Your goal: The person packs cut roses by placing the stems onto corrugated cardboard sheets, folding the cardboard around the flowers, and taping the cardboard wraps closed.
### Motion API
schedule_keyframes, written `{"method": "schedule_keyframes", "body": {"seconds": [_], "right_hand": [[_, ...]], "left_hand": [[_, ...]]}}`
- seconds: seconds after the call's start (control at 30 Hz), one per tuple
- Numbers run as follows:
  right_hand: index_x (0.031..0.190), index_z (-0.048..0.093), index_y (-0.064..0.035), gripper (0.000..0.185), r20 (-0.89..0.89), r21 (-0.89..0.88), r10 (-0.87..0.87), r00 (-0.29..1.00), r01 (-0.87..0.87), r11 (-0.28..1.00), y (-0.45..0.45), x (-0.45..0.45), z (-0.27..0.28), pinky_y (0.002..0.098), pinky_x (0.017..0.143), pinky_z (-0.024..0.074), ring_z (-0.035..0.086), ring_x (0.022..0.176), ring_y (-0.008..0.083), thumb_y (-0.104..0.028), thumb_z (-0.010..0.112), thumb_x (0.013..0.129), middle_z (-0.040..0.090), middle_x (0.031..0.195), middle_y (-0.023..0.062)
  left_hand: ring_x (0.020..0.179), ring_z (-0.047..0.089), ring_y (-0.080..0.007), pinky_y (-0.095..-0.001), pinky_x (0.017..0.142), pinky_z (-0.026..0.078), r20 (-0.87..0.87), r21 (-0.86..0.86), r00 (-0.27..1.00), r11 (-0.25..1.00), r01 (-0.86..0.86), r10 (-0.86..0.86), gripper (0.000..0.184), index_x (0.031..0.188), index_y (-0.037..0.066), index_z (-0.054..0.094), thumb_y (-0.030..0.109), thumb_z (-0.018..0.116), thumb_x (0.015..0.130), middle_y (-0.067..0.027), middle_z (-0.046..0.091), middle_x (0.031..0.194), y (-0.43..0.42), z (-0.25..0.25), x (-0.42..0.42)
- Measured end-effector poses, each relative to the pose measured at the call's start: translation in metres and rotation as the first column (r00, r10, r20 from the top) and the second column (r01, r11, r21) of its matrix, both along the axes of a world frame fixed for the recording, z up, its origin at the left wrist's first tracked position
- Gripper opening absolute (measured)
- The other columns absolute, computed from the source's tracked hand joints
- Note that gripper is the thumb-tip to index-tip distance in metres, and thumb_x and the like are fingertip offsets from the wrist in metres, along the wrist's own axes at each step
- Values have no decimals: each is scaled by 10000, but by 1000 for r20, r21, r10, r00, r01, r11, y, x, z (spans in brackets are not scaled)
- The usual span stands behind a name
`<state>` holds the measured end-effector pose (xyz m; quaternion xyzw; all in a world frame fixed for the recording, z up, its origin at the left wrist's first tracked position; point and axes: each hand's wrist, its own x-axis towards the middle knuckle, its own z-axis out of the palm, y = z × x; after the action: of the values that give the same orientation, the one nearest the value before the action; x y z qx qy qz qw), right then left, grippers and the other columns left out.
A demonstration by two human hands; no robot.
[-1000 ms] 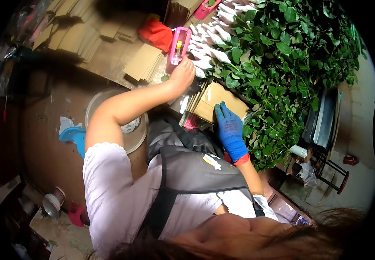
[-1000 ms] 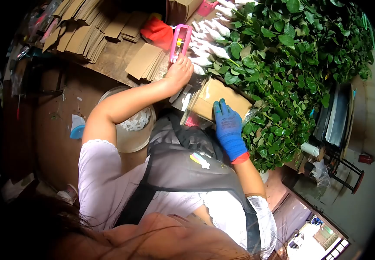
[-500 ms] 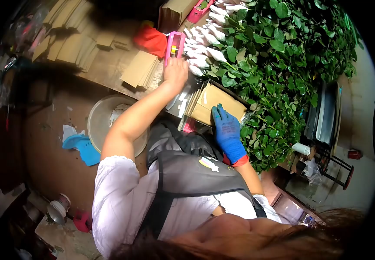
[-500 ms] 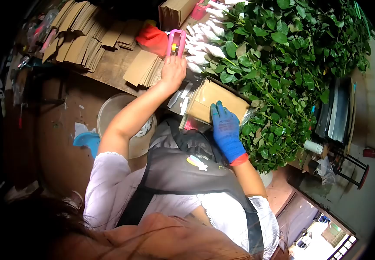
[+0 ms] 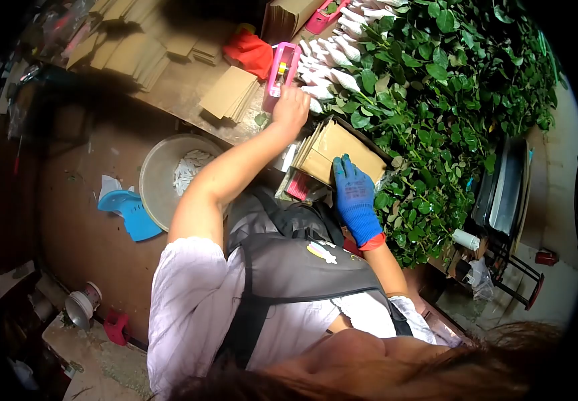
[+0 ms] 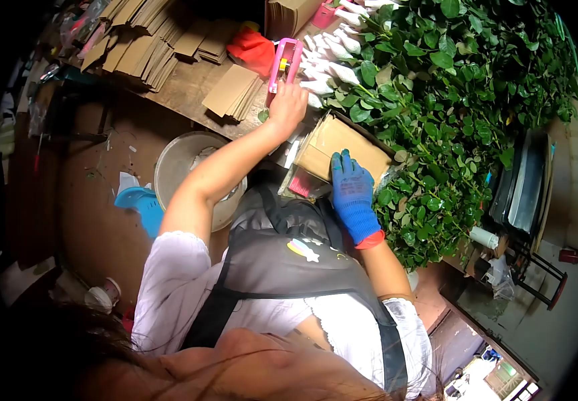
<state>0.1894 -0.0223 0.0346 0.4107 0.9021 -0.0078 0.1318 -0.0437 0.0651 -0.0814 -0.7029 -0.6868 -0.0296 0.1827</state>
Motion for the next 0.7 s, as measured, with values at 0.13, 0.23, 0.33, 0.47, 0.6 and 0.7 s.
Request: {"method": "schedule_keyframes", "body": {"seconds": [0.13,0.23,0.33,0.47,0.6,0.7], "right_hand": [[1451,446,-25,663,-4,15,-3,1000,3,1000,0,1,-6,416,993,472,573,1235,340,-112,628,820,490,1473,226],[1459,439,-34,645,19,27,18,1000,-18,999,-2,2,-4,397,972,459,571,1227,291,-126,582,836,487,1486,185],[1454,443,-38,642,40,34,2,999,-4,999,-1,-2,-4,394,969,461,572,1225,291,-124,583,833,490,1481,184],[1420,476,-27,618,9,26,-15,1000,15,1000,-2,-1,-6,403,989,479,583,1224,329,-117,627,828,508,1454,220],[1423,474,-37,628,-9,23,-30,1000,30,999,-3,-5,-3,402,987,471,578,1228,319,-108,625,817,503,1462,206],[1431,467,-53,643,-22,28,-37,999,37,999,-4,-3,-3,403,980,456,567,1229,301,-103,614,807,491,1475,180]], "left_hand": [[999,554,-287,-465,1041,357,140,142,987,988,55,-75,153,944,87,628,198,532,903,-101,588,937,-14,2,-7],[971,559,-290,-433,1029,401,78,325,949,908,264,-305,150,906,59,598,185,557,836,-102,568,917,-12,4,-19],[984,568,-291,-441,1026,420,84,370,887,841,395,-454,117,896,53,576,146,562,827,-99,547,920,-3,2,-31],[984,584,-290,-428,1016,429,82,290,871,848,445,-485,100,876,62,568,148,568,826,-116,569,900,6,-2,-32],[849,642,-295,-426,881,488,204,22,846,866,500,-493,74,856,82,544,147,572,836,-103,616,802,12,14,-38],[736,657,-302,-431,742,505,276,-145,851,856,496,-446,65,862,87,536,137,570,839,-86,631,732,22,21,-37]]}}
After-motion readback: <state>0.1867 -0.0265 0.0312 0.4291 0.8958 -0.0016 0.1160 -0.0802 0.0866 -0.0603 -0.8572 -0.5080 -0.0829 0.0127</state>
